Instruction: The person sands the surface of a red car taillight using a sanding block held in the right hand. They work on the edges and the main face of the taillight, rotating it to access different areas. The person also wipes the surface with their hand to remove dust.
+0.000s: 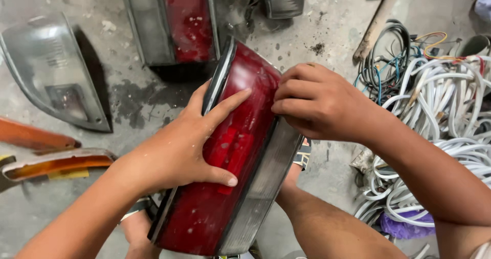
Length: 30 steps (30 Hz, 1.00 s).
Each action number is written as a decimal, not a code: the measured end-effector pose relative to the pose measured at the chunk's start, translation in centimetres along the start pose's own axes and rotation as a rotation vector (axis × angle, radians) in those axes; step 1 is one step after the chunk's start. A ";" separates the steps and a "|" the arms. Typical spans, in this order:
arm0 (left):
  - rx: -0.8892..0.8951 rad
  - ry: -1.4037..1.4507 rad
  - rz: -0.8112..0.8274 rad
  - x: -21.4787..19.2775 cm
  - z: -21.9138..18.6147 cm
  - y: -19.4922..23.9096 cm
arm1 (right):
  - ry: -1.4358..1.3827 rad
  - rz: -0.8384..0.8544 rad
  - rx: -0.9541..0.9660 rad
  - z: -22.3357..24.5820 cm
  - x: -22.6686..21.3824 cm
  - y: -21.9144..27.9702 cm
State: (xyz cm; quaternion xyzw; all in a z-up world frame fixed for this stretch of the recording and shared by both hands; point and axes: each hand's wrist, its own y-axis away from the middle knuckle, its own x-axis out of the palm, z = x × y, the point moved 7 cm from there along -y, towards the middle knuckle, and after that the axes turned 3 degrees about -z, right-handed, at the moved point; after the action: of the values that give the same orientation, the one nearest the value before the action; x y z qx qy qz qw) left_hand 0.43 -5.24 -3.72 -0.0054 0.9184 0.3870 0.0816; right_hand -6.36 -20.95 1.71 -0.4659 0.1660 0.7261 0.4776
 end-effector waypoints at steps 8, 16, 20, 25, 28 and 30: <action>0.058 -0.003 -0.022 0.3 0.6 -0.3 | 0.103 0.033 -0.048 4.0 1.4 -0.2; 0.098 0.010 -0.042 0.4 0.9 -0.5 | 0.021 0.052 -0.089 5.3 1.7 -0.4; 0.153 0.016 -0.071 0.3 0.8 -0.6 | -0.005 0.068 -0.084 4.9 1.4 -0.5; 0.109 0.022 -0.051 0.2 0.8 -0.4 | 0.064 0.077 -0.091 4.2 0.7 -0.4; 0.130 0.057 -0.040 0.3 1.2 -0.6 | 0.125 0.091 -0.052 4.1 0.9 -0.3; 0.324 0.054 -0.090 0.4 1.2 -1.1 | 0.106 0.110 -0.058 4.7 1.1 -0.5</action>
State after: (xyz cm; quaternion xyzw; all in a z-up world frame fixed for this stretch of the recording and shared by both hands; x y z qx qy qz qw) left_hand 0.28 -5.18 -5.39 -0.0436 0.9694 0.2298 0.0740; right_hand -8.49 -16.94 3.30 -0.5073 0.1952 0.7302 0.4140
